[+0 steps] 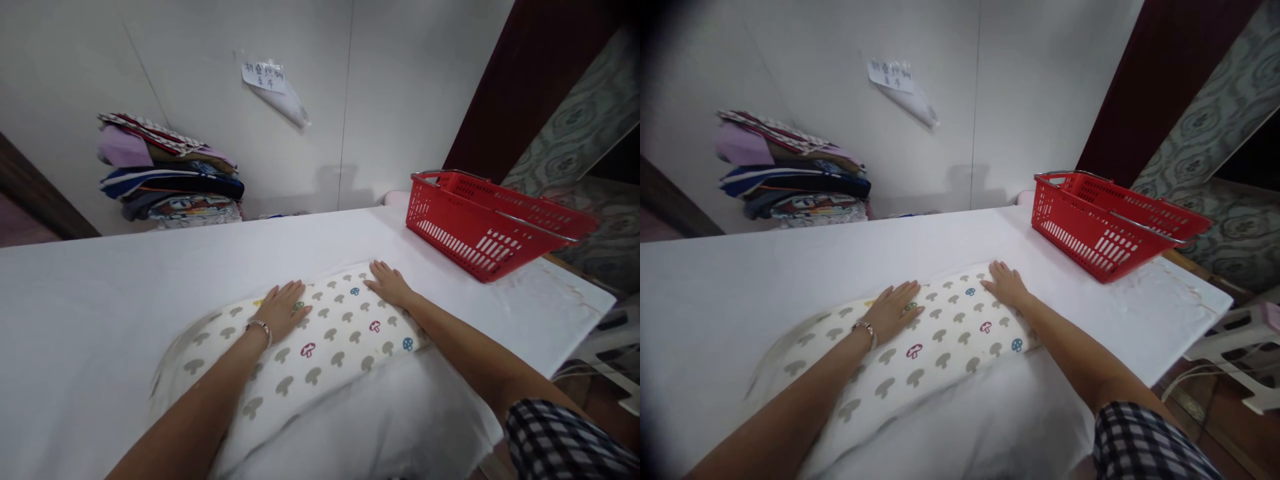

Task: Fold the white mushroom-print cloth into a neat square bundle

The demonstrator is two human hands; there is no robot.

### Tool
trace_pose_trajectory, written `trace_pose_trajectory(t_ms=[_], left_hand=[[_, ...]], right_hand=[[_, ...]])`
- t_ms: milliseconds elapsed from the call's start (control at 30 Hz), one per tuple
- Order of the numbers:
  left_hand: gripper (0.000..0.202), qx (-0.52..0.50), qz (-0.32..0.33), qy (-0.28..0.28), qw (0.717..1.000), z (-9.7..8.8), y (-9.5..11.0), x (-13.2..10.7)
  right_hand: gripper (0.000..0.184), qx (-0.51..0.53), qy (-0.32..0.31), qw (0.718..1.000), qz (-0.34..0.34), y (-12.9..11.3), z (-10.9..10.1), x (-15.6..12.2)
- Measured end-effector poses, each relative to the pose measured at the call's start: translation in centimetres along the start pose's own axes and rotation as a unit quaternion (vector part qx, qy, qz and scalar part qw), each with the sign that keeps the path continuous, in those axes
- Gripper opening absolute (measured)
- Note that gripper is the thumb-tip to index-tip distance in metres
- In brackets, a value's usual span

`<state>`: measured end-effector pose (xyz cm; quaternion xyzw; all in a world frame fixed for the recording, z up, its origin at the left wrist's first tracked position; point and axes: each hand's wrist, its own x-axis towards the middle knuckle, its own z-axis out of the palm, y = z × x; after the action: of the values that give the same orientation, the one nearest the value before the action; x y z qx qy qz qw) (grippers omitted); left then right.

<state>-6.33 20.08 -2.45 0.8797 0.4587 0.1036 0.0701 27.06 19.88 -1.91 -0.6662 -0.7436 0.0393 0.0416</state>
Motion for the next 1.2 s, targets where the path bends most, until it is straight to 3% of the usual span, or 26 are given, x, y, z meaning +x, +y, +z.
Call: trace_pose_trajectory(t_ms=[233,367,500,600,700,800,900,1033,1200], left_hand=[[0.059,-0.005,-0.019,-0.031,0.999,-0.5,0.3,0.0],[0.062,-0.009,-0.021,-0.049,0.999,-0.9,0.6,-0.1],[0.066,-0.013,-0.033,-0.065,0.997,-1.0,0.8,-0.2],[0.068,-0.025,-0.043,-0.084,0.995,-1.3,1.3,0.1],[0.071,-0.039,-0.060,-0.115,0.991,-2.2,1.3,0.1],[0.074,-0.015,-0.095,-0.126,0.987,-3.8,-0.1,-1.4],[0.077,0.033,-0.157,-0.115,0.980,-5.0,-3.1,-4.8],[0.082,0.034,-0.261,-0.107,0.959,-5.0,-6.7,-8.7],[0.083,0.013,-0.266,-0.093,0.959,-4.2,-7.7,-9.0]], right_hand=[[0.066,0.007,-0.024,0.999,0.024,-0.5,-0.8,-0.2],[0.067,-0.003,0.006,0.999,-0.044,-4.9,-1.6,-1.1],[0.069,0.029,-0.027,0.988,-0.148,-9.8,-0.9,-1.6],[0.070,0.027,-0.036,0.985,-0.168,-11.3,0.2,-1.4],[0.071,0.010,-0.025,0.986,-0.165,-11.2,1.1,-1.2],[0.068,-0.003,-0.019,0.986,-0.163,-10.9,1.6,-1.0],[0.067,-0.011,-0.018,0.986,-0.164,-10.9,1.8,-1.0],[0.067,-0.012,-0.023,0.986,-0.165,-10.8,1.9,-1.1],[0.068,-0.005,-0.082,0.986,-0.148,-11.4,0.2,-0.9]])
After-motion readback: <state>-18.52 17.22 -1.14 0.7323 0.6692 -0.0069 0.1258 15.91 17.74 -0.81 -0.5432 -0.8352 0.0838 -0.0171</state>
